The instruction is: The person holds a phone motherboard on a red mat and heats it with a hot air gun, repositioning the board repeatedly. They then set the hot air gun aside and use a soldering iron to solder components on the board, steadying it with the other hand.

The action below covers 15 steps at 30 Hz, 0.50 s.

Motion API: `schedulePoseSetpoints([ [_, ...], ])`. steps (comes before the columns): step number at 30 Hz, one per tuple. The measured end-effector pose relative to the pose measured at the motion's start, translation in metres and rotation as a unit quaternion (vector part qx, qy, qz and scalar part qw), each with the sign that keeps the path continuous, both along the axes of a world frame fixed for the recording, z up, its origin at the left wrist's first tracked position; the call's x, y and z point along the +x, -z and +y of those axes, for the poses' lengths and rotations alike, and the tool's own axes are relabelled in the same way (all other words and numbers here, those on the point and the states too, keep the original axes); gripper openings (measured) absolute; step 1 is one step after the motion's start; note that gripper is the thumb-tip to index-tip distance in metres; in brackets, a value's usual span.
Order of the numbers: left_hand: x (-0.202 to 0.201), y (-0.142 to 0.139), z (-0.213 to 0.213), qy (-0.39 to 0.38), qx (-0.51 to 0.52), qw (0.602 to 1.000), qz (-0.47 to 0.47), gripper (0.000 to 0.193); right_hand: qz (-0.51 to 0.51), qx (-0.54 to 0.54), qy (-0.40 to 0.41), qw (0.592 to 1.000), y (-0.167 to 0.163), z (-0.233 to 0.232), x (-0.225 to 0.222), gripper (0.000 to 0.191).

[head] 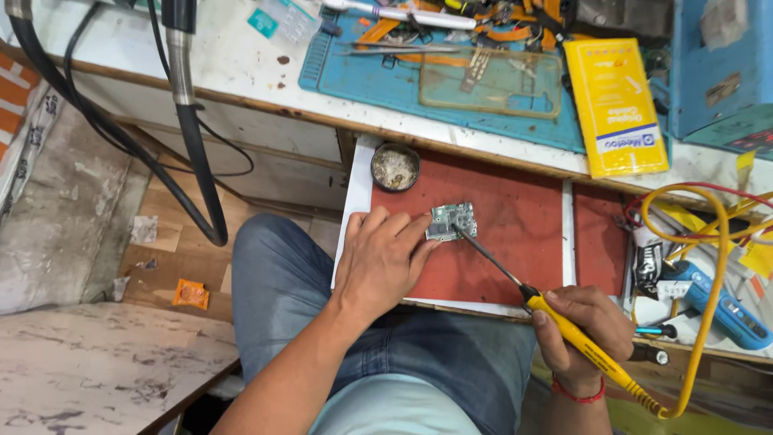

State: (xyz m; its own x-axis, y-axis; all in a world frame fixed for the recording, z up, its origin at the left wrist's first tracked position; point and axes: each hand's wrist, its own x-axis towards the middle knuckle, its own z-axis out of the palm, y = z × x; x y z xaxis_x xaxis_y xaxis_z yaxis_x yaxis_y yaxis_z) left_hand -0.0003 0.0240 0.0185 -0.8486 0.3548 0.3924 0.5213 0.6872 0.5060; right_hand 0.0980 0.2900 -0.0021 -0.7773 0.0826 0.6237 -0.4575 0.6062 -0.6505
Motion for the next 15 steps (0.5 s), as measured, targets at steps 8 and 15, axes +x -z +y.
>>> schedulePoseSetpoints([
  [8, -0.0011, 0.0024, -0.0013, 0.003, 0.005, 1.0, -0.013, 0.034, -0.006, -0.022, 0.0, 1.0, 0.0072, 0.0013, 0.0002, 0.013],
  [15, -0.0023, 0.001, -0.0012, 0.006, 0.003, 1.0, -0.012, 0.034, -0.007, -0.015, 0.006, 1.0, 0.0067, 0.0023, 0.0005, 0.014],
])
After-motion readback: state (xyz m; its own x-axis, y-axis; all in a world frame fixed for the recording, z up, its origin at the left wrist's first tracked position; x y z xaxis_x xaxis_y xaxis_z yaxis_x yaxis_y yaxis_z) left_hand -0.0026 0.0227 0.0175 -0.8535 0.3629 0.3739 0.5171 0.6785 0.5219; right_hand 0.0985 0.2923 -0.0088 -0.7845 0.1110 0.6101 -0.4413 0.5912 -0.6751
